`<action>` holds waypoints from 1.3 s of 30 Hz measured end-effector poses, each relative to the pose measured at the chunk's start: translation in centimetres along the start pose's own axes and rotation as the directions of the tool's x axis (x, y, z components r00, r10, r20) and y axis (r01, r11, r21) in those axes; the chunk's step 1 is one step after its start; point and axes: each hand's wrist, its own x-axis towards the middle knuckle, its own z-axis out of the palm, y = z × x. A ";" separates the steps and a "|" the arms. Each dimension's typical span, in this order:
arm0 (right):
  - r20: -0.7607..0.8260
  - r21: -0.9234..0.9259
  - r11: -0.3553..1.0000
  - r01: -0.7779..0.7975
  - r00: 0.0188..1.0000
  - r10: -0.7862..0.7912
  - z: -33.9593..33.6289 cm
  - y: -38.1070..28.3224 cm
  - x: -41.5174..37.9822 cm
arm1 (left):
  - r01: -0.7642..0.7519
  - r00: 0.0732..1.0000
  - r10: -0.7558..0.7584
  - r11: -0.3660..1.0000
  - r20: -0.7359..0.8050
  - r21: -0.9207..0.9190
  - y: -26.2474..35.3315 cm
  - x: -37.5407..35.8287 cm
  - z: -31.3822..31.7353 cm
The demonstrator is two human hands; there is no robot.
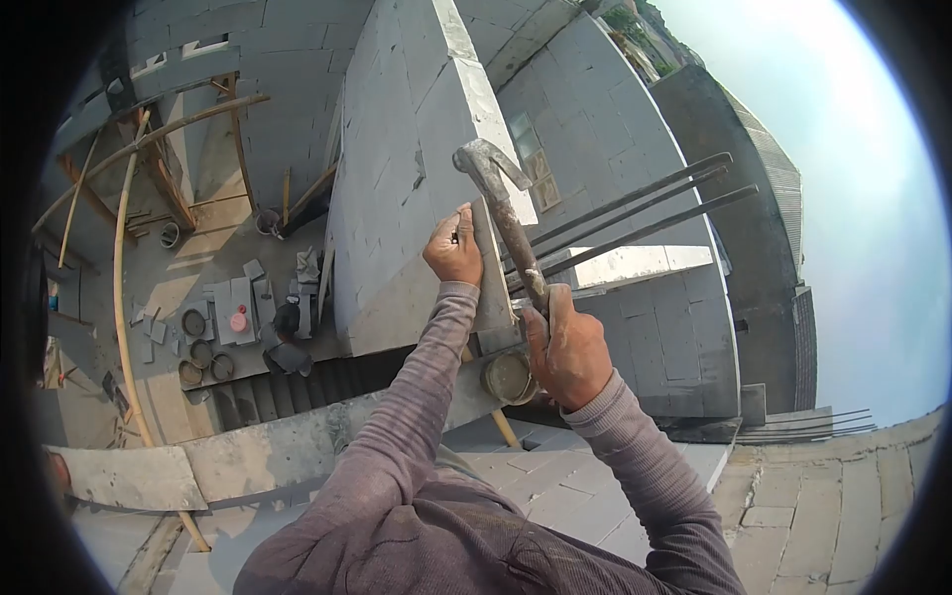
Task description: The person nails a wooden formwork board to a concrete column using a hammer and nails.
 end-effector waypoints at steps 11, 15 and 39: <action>0.171 -0.364 0.914 0.179 0.978 -0.123 -0.5 -0.5 3.1 | -0.058 0.998 0.058 0.998 0.006 0.027 -0.2 0.3 -0.1; 0.215 -0.447 0.884 0.136 0.976 -0.042 0.2 1.4 3.1 | -0.028 0.999 0.025 0.997 0.044 0.078 -0.6 0.0 0.0; 0.062 -0.342 0.916 0.209 0.978 -0.200 0.2 -0.5 1.7 | -0.142 0.989 0.135 0.983 0.065 0.119 -0.4 0.4 -0.1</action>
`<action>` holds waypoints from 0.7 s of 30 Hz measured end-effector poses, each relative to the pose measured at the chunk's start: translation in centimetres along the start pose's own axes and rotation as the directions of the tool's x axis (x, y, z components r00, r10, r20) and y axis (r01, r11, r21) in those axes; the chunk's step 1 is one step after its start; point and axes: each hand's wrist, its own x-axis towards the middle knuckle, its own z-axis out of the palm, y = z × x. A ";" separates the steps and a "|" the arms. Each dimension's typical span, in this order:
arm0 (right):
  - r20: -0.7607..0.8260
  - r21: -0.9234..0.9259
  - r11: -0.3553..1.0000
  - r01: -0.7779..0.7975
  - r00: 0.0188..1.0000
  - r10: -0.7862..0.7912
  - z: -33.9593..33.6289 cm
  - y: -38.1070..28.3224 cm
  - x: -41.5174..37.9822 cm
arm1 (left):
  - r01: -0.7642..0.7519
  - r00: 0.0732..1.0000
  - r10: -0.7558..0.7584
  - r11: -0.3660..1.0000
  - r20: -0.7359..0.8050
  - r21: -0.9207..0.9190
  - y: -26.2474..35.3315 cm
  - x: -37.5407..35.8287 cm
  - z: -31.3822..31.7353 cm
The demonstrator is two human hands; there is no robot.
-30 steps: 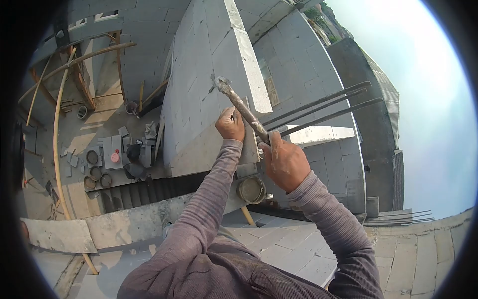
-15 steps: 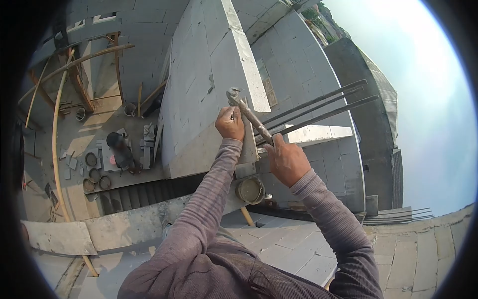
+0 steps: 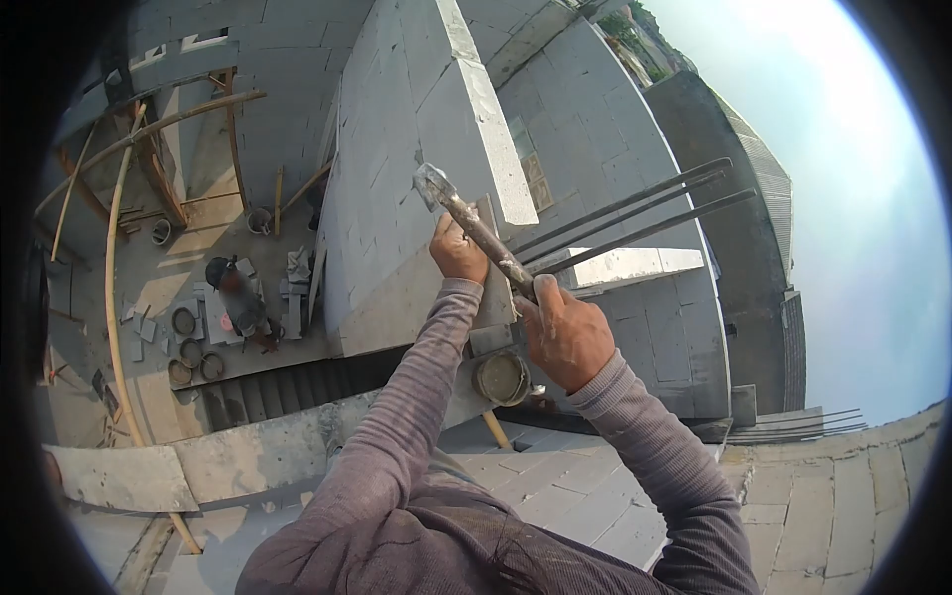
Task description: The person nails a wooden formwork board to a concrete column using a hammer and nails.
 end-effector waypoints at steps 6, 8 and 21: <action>0.191 -0.112 0.979 -0.172 0.963 0.191 0.2 1.6 0.4 | 0.012 1.000 -0.013 1.000 0.016 0.024 0.3 0.1 -0.3; 0.113 -0.057 0.992 -0.114 0.986 0.120 -0.5 0.3 0.1 | -0.012 1.000 0.012 1.000 -0.008 0.015 0.5 0.1 -0.3; -0.073 0.069 0.992 -0.102 0.992 0.107 0.0 0.2 -1.5 | 0.038 0.998 -0.038 0.999 0.059 -0.005 -0.5 -0.4 -0.7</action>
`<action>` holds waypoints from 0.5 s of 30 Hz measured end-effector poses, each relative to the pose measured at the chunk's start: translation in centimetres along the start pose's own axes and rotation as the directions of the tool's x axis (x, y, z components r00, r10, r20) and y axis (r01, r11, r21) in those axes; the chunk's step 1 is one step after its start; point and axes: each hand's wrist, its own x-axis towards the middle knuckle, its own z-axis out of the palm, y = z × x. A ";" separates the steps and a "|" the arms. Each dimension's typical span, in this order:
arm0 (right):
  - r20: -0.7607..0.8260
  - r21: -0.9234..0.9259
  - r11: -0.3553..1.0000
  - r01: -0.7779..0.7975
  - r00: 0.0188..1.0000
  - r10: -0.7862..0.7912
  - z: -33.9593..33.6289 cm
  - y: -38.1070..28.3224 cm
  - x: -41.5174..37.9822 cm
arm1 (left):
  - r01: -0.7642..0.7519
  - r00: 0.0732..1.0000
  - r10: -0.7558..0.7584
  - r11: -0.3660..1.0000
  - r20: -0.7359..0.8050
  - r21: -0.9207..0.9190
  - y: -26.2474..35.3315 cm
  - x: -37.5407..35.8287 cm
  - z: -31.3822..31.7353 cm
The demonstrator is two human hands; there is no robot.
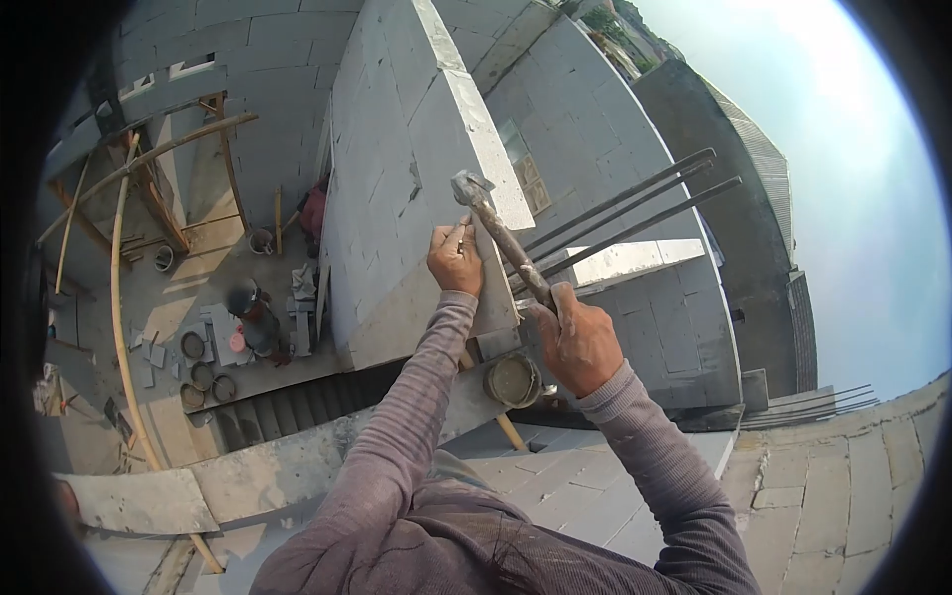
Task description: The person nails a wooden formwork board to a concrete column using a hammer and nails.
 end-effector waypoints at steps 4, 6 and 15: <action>0.004 0.191 0.968 -0.161 0.987 0.163 -1.6 -1.2 -3.4 | 0.024 0.971 -0.030 0.999 0.237 0.027 -2.0 0.9 -3.3; 0.105 0.314 0.899 -0.305 0.952 0.286 -2.4 -1.3 -6.3 | 0.057 0.924 -0.108 0.988 0.366 0.147 -4.2 4.4 -6.2; 0.295 0.566 0.636 -0.525 0.849 0.438 1.7 -0.6 -19.2 | -0.954 -0.251 -0.127 0.201 0.959 -0.223 12.5 23.1 1.0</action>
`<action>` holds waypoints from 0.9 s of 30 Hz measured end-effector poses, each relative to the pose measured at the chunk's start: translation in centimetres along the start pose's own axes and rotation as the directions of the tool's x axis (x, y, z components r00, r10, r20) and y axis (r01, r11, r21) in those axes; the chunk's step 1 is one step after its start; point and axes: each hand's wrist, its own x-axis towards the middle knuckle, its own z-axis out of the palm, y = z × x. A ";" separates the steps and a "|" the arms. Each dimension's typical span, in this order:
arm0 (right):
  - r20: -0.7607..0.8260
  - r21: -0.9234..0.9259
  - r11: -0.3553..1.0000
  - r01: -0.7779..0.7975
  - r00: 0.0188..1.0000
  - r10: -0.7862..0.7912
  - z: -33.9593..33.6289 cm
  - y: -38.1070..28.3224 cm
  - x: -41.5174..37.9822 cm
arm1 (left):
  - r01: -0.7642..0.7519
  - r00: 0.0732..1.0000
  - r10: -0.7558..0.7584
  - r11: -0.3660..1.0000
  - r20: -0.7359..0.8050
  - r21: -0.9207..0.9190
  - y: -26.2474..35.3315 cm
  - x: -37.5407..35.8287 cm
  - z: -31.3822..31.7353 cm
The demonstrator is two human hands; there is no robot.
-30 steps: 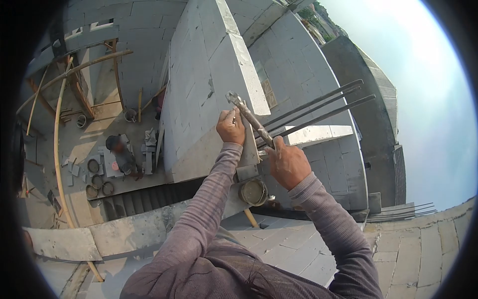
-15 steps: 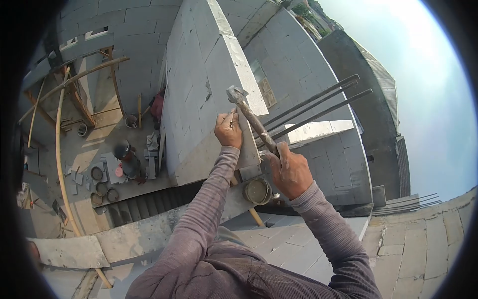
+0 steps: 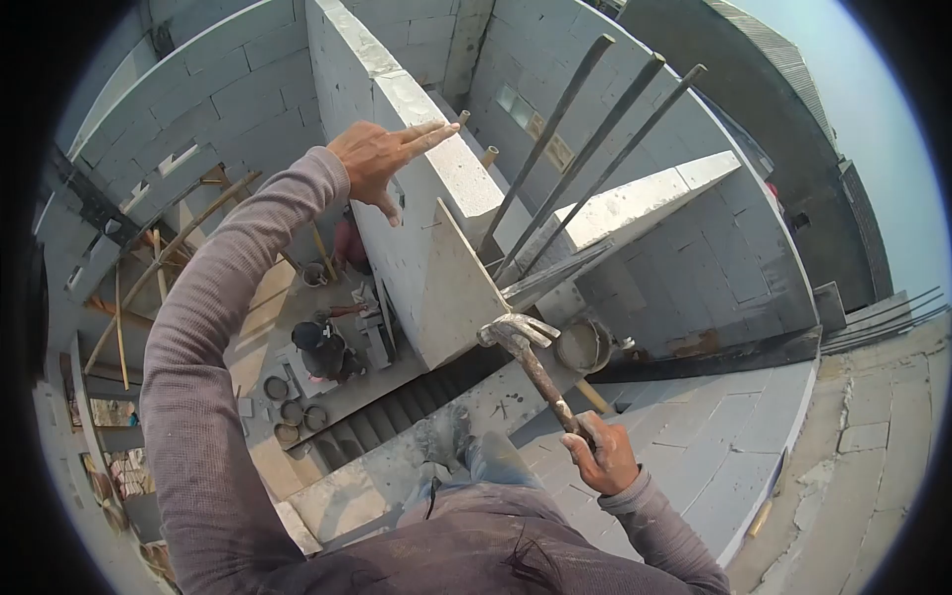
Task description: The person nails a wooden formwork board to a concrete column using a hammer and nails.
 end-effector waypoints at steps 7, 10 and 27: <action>0.014 0.176 0.984 0.041 0.999 -0.044 2.9 3.3 -0.5 | -0.377 0.909 0.302 0.890 0.286 0.258 2.0 8.0 -0.9; 0.037 0.219 0.976 -0.017 0.999 0.009 4.2 4.9 -0.9 | -0.304 0.914 0.255 0.945 0.315 0.117 2.5 10.0 0.6; -0.261 -0.408 0.902 0.142 0.928 -0.264 9.2 -8.0 5.8 | -0.325 0.935 0.299 0.938 -0.193 -0.123 0.0 8.0 5.8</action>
